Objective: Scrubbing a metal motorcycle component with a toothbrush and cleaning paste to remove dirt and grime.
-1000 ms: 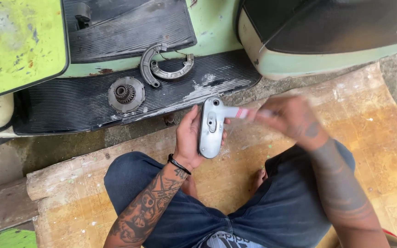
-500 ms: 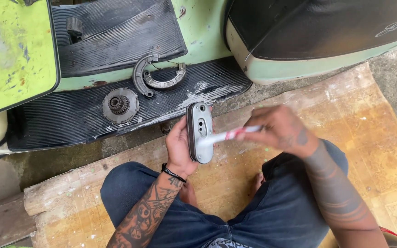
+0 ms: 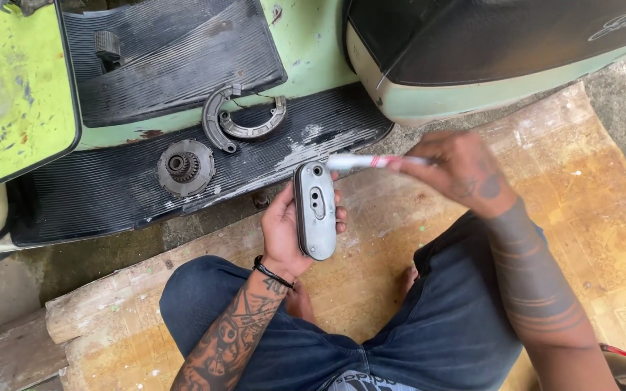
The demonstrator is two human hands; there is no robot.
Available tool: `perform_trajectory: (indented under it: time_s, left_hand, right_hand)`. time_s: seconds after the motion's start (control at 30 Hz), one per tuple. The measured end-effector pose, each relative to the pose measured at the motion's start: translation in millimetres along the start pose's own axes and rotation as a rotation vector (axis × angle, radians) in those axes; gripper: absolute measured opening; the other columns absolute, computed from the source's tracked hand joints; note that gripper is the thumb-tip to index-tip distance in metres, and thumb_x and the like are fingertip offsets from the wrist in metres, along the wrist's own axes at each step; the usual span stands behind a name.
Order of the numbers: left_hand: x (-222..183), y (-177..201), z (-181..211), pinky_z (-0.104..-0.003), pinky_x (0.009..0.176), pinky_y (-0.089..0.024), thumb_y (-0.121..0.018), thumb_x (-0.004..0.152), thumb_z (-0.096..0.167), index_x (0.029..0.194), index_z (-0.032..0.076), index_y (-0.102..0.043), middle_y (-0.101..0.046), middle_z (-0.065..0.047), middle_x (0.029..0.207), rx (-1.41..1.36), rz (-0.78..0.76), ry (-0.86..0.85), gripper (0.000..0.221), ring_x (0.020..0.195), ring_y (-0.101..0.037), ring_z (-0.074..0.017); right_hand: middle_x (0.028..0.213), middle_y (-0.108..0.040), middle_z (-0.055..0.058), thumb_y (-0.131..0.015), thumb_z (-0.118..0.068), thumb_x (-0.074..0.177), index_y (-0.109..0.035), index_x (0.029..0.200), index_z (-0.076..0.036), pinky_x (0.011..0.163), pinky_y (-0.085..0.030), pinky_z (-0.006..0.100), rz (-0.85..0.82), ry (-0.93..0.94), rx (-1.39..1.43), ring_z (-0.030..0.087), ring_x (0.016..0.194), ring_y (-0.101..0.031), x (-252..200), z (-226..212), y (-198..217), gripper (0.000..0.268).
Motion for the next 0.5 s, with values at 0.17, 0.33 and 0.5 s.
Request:
perform_trajectory:
  time_s: [0.17, 0.33, 0.5]
  left_hand:
    - [-0.4, 0.9, 0.7, -0.048, 0.073, -0.056, -0.041, 0.099, 0.052, 0.141, -0.001, -0.053, -0.061, -0.022, 0.104, -0.018, 0.003, -0.005, 0.069, 0.086, -0.065, -0.0365]
    - [-1.7, 2.9, -3.3, -0.047, 0.072, -0.055, -0.041, 0.099, 0.051, 0.136, -0.001, -0.057, -0.062, -0.025, 0.106, -0.022, 0.027, -0.006, 0.066, 0.085, -0.065, -0.0374]
    - [-3.0, -6.1, -0.9, -0.046, 0.070, -0.057, -0.041, 0.099, 0.051, 0.142, -0.001, -0.054, -0.064, -0.025, 0.110, 0.006, 0.015, -0.022, 0.069, 0.087, -0.067, -0.0355]
  right_hand:
    - [0.058, -0.067, 0.005, -0.077, -0.036, 0.088, -0.081, 0.079, -0.011, 0.048, -0.048, 0.032, -0.115, -0.016, 0.100, 0.020, 0.046, -0.060, -6.2, -24.9, -13.7, 0.027]
    - [0.062, -0.069, 0.008, -0.070, -0.037, 0.096, -0.081, 0.085, -0.007, 0.051, -0.051, 0.030, -0.070, -0.053, 0.014, 0.020, 0.047, -0.061, -4.4, 1.8, -5.5, 0.034]
    - [0.062, -0.073, 0.009, -0.076, -0.042, 0.087, -0.083, 0.081, -0.009, 0.045, -0.050, 0.028, -0.159, -0.004, 0.099, 0.018, 0.045, -0.064, -8.8, -39.3, -20.3, 0.033]
Point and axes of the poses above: each hand's wrist, its own x-axis towards the middle knuckle, its own y-axis out of the back of the hand, z = x × y, the point moved 2 cm from there along x, towards the middle knuckle
